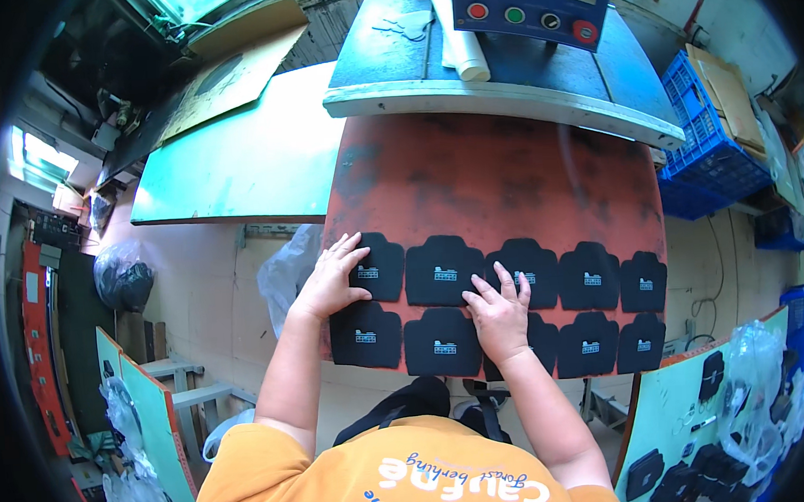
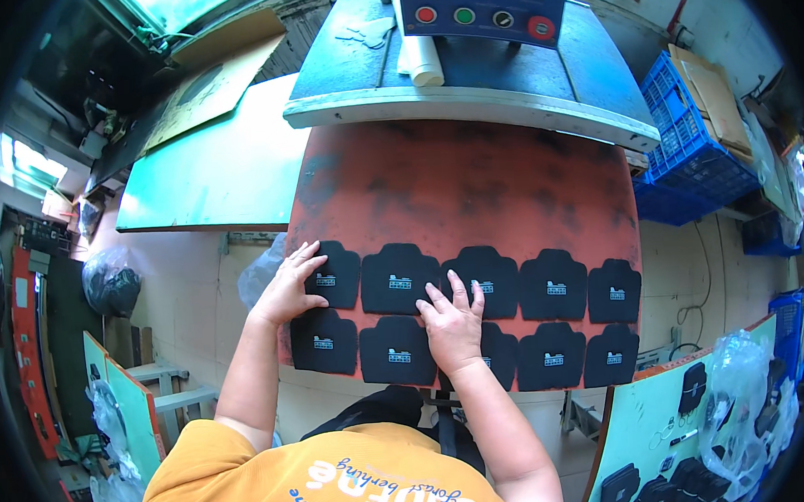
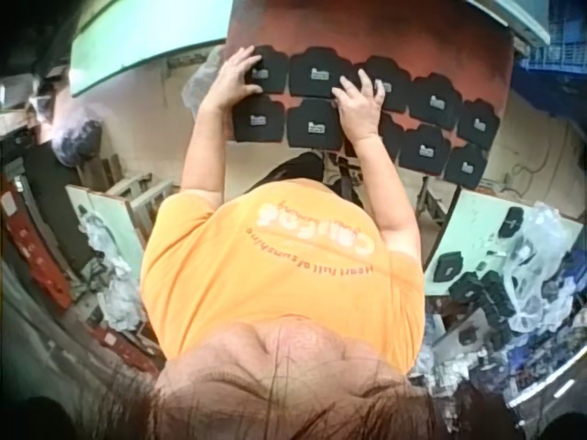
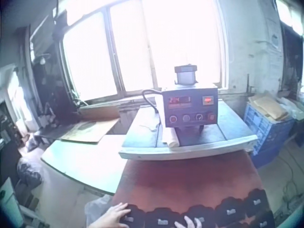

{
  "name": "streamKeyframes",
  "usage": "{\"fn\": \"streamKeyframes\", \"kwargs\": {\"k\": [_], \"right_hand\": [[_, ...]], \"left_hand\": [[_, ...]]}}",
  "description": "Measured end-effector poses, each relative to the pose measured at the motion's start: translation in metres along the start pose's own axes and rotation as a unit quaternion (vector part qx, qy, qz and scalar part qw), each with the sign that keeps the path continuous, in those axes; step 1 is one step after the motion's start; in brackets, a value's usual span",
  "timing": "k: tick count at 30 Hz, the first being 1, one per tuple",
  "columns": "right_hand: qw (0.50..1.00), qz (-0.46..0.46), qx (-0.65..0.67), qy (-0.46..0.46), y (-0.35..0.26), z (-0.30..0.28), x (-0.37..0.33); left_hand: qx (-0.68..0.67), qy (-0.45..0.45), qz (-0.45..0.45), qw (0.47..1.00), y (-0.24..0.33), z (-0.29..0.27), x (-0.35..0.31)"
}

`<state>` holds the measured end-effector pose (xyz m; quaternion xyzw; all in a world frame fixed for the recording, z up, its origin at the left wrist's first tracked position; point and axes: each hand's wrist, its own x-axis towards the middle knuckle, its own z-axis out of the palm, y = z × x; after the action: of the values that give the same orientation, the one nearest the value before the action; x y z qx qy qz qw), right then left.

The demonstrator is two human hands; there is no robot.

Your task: Placing shoe components onto a heat press, aligning small labels, and operating the machine.

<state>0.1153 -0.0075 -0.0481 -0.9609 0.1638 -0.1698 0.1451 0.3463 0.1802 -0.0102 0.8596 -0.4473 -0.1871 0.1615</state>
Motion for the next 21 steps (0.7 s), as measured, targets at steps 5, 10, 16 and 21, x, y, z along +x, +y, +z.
{"fn": "streamKeyframes", "kwargs": {"k": [5, 10, 16, 21], "right_hand": [[1.0, 0.012, 0.008, -0.005, -0.002, 0.002, 0.003], [0.998, 0.001, 0.054, -0.032, -0.014, -0.022, -0.004], [0.979, -0.042, 0.051, -0.193, -0.037, -0.033, -0.052], [0.987, -0.005, 0.033, -0.154, -0.044, -0.019, -0.062]], "left_hand": [[0.0, 0.0, 0.017, 1.0, -0.005, 0.0, -0.002], [0.036, 0.059, 0.071, 0.995, 0.018, -0.007, -0.02], [0.059, -0.075, 0.122, 0.988, 0.049, 0.02, -0.072], [0.083, -0.097, 0.108, 0.986, 0.045, 0.032, -0.078]]}}
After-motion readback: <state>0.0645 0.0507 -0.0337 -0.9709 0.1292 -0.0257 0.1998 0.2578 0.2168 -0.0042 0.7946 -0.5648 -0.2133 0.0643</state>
